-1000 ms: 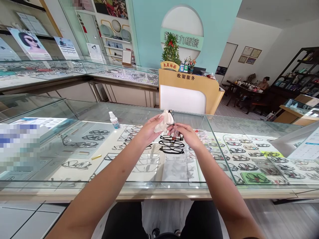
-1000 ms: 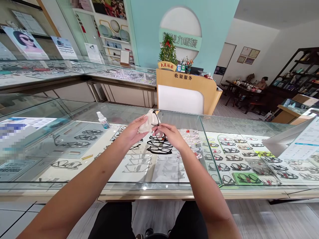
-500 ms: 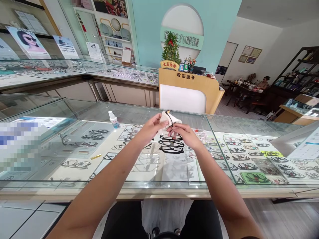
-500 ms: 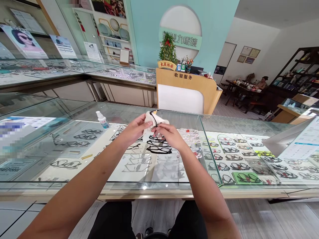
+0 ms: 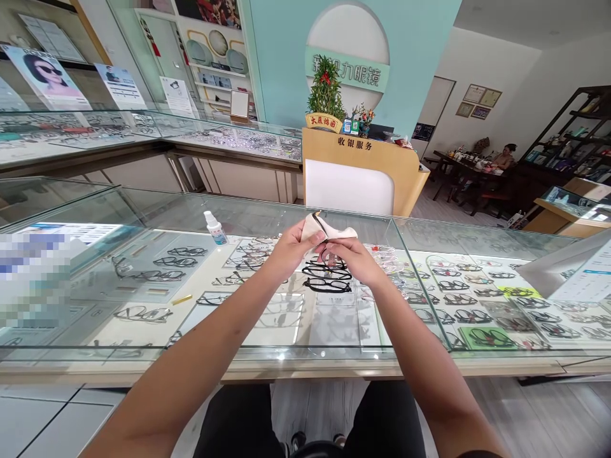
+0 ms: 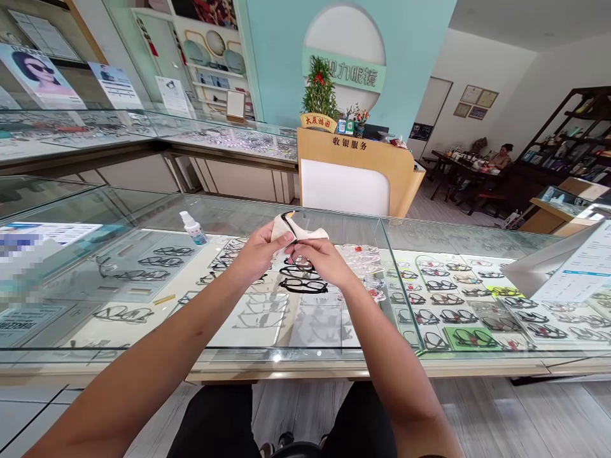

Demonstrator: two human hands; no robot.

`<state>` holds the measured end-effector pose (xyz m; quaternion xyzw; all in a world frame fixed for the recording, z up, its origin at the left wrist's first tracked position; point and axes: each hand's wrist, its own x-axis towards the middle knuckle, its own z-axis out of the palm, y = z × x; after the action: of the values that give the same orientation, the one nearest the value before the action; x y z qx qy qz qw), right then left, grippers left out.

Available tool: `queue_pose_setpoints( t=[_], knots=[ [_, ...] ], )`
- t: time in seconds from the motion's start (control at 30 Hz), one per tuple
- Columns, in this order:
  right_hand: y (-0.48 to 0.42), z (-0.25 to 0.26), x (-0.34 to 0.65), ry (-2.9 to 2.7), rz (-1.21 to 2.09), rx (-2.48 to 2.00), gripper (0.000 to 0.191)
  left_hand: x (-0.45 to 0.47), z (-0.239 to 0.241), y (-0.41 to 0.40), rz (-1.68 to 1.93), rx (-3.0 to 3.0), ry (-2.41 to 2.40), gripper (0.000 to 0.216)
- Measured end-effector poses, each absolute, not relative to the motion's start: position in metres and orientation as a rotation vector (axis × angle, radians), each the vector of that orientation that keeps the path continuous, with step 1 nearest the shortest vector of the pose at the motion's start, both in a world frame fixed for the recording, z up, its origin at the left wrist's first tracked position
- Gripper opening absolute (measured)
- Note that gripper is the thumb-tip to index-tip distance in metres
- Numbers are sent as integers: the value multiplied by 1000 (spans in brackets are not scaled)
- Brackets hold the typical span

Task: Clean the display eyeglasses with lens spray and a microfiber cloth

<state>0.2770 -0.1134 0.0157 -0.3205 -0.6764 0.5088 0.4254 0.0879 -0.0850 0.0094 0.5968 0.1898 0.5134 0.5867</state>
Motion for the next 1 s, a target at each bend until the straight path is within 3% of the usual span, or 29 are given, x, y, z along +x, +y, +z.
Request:
queue_pose_setpoints(
  t=[0.43, 0.73, 1.0],
  knots=[
    [-118, 18, 267, -1664, 1242, -839, 30, 90, 2, -84, 1262, 1298, 580, 61],
    [-117, 24, 278, -1554, 1267, -812, 32, 76, 17, -83, 1067, 1409, 405, 47],
    [-117, 22, 272, -1665, 1306, -811, 33, 86, 17, -90, 1206, 1453, 467, 44]
  ],
)
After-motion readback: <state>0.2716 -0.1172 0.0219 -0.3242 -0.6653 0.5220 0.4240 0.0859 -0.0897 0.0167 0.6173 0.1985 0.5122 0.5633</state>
